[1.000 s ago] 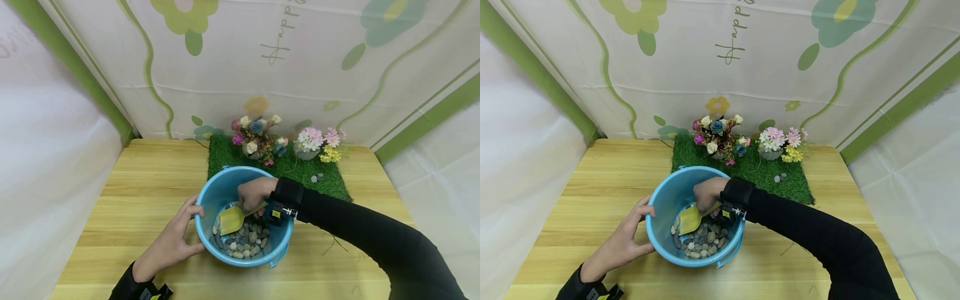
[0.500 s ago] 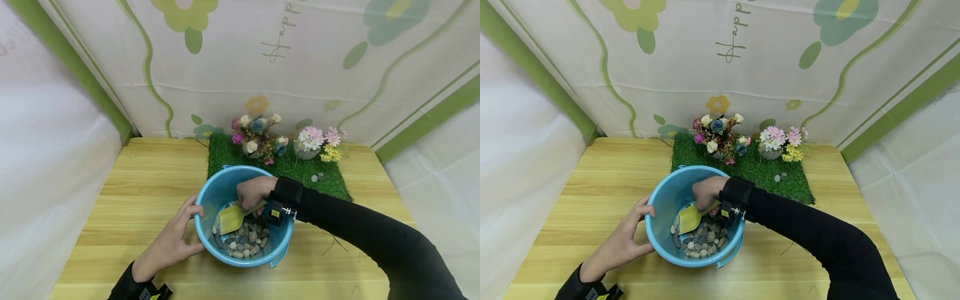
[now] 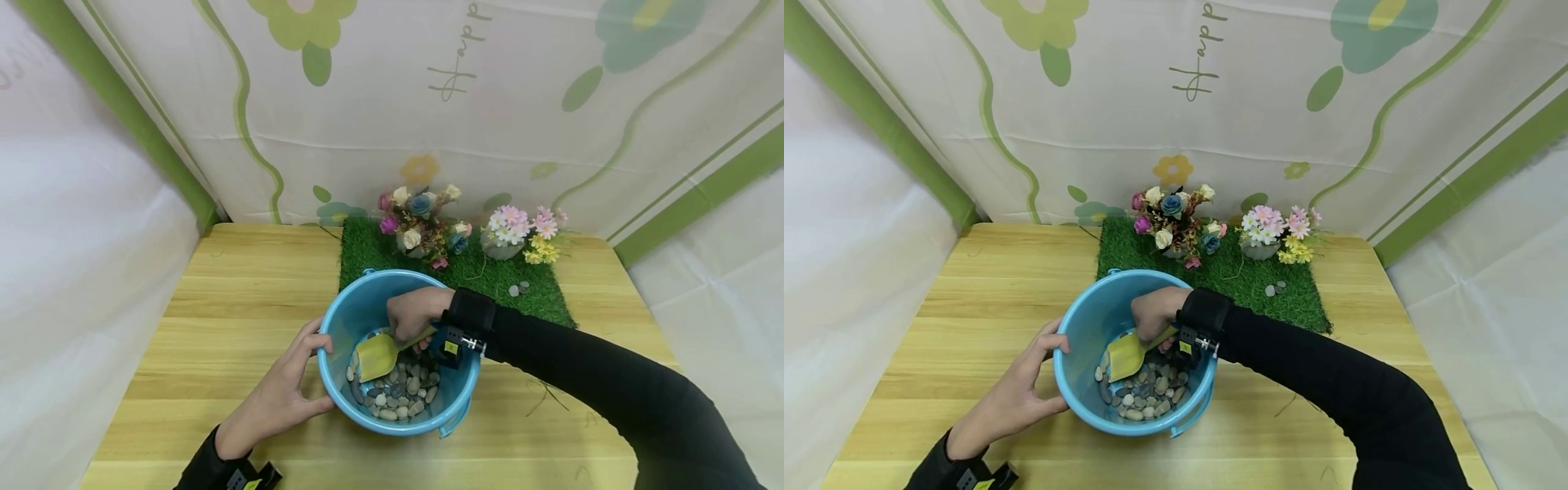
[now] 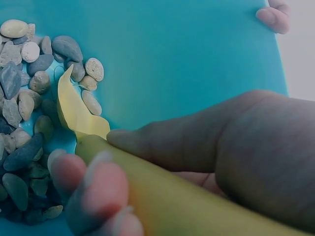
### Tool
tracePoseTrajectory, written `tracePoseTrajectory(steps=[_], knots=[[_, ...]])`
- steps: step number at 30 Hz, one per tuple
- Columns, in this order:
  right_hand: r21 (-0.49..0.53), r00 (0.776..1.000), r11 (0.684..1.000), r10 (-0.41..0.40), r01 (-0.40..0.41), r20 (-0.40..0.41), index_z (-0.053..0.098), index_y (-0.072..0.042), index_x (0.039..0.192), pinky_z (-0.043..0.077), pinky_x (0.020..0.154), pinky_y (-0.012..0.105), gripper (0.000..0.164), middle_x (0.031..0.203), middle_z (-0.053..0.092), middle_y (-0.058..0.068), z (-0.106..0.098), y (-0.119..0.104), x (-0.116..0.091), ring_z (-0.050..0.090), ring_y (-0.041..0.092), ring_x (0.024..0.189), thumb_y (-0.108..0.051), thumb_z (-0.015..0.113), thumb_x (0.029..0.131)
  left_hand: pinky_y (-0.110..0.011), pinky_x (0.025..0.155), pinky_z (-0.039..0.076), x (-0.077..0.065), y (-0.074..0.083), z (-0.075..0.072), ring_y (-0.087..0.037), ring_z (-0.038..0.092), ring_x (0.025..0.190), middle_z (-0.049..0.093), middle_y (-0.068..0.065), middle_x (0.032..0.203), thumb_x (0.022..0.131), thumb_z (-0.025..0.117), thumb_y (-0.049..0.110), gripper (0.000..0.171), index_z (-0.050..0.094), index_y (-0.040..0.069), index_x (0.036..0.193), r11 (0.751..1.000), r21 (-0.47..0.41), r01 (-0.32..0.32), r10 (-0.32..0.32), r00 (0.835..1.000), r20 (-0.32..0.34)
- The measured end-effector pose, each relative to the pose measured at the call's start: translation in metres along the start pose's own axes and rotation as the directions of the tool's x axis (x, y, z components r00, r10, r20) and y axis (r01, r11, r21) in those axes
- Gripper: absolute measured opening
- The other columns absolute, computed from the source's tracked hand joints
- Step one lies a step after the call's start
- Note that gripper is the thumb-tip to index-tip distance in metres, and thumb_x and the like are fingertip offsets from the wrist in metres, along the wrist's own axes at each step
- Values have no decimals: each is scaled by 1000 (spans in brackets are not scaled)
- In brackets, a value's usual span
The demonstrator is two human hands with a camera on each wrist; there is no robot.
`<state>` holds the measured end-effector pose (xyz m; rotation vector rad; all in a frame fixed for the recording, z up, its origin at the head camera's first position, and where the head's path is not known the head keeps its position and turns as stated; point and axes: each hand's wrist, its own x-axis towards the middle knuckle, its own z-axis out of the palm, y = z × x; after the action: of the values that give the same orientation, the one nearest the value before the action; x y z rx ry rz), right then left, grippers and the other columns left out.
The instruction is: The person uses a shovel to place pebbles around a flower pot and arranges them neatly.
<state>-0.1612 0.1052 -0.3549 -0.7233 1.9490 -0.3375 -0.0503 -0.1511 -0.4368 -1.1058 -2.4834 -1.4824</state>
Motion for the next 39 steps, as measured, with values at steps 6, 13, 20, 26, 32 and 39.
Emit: tracePoseTrajectory(steps=[6,13,20,26,32,39], knots=[[-17,1000,1000,3,-3,-14,53,-11,57,38,48,23,43,53,53,1,0,0,0,47,11,45,-4,57,100,-50,97,51,1,0,-1,-39,41,136,30,-15,159,77,90,12,65,43,12,122,1000,5,-4,4,1000,0],[-62,999,997,-36,35,-13,45,-15,56,38,50,22,48,54,53,0,0,1,2,48,10,47,-5,58,101,-49,98,51,0,0,-1,-39,41,137,30,-16,159,74,90,7,68,43,12,122,1000,-2,-1,1,1000,-4],[-79,991,989,-124,127,43,48,-13,58,39,51,22,47,55,53,2,1,1,4,50,10,48,-10,61,103,-48,97,51,0,-1,-1,-40,41,136,30,-16,158,75,90,7,66,44,8,121,1000,-7,-12,11,1000,-6],[-81,989,987,-138,141,44,54,-10,59,40,51,21,44,56,58,3,1,1,3,54,11,50,-11,62,103,-49,97,51,0,-1,-1,-40,41,136,30,-15,159,74,90,6,67,43,13,122,1000,-12,-9,9,1000,-6],[-55,984,983,-170,173,50,48,-14,57,41,52,22,48,58,58,3,0,4,1,54,11,51,-10,61,103,-50,98,50,1,0,0,-40,41,137,30,-16,159,75,90,7,66,44,11,122,1000,-12,-12,12,1000,-5],[-42,978,978,-204,206,48,63,-3,66,43,50,22,39,60,62,5,-2,7,-4,60,29,57,-8,57,104,-50,98,50,1,0,0,-40,40,137,30,-16,159,74,91,8,65,44,6,120,1000,-13,0,0,1000,-5]])
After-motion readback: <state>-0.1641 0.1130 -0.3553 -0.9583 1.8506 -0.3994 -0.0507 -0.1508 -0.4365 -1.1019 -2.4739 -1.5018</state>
